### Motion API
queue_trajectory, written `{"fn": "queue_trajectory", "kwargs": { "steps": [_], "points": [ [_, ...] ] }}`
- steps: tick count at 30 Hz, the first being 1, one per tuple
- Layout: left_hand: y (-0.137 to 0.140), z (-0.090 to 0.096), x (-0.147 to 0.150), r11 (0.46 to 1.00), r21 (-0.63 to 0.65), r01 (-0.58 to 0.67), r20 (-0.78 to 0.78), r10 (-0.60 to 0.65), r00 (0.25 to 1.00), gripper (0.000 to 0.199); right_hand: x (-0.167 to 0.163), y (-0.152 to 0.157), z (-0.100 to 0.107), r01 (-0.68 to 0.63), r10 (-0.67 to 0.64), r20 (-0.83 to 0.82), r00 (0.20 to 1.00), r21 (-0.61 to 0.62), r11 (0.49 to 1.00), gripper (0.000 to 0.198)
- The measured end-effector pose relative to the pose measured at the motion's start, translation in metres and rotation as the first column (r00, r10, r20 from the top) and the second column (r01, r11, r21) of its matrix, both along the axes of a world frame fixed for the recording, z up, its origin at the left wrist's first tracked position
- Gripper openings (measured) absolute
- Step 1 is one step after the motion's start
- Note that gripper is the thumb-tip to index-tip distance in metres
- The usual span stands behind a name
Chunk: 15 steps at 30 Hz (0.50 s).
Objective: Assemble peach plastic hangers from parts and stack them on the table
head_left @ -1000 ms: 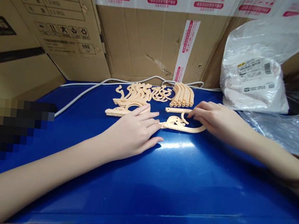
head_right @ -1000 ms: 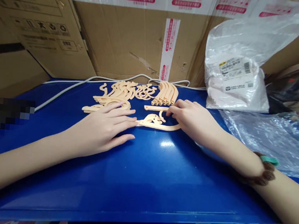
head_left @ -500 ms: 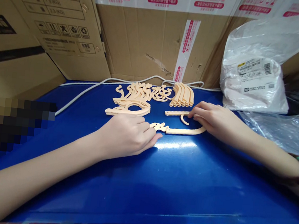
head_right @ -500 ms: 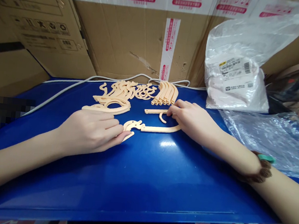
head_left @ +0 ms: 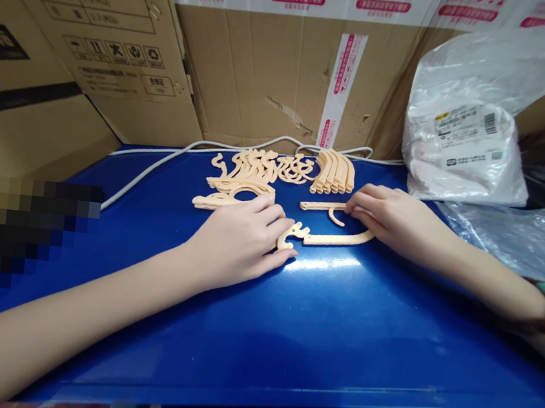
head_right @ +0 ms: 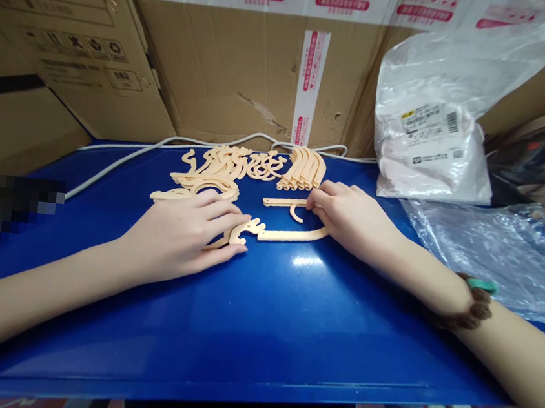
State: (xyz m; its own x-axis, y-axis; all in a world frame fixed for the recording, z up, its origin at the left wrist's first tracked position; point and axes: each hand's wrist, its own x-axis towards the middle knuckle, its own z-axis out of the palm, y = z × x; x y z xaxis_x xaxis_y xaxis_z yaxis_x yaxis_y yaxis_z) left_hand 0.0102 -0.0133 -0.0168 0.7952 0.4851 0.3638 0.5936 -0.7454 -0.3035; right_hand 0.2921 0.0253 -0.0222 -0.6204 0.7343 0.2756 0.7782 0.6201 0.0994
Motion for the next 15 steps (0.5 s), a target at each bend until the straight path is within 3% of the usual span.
{"fn": "queue_trajectory", "kwargs": {
  "steps": [4,9,15],
  "points": [
    [0.001,0.001,-0.001,0.999,-0.046,-0.018,-0.002,0.018,1.0,0.036,-0.006,-0.006,0.005,-0.035,0.036,-0.021,0.999,0.049,0.998,0.023],
    [0.002,0.002,-0.001,0.999,-0.048,-0.022,0.0,0.022,1.0,0.036,-0.021,-0.025,0.013,-0.209,0.213,-0.072,0.974,0.06,0.976,0.028],
    [0.001,0.002,-0.002,0.998,-0.059,-0.031,0.002,0.031,1.0,0.033,-0.029,-0.036,0.008,-0.29,0.291,-0.003,0.957,0.056,0.955,0.031]
  ]
}}
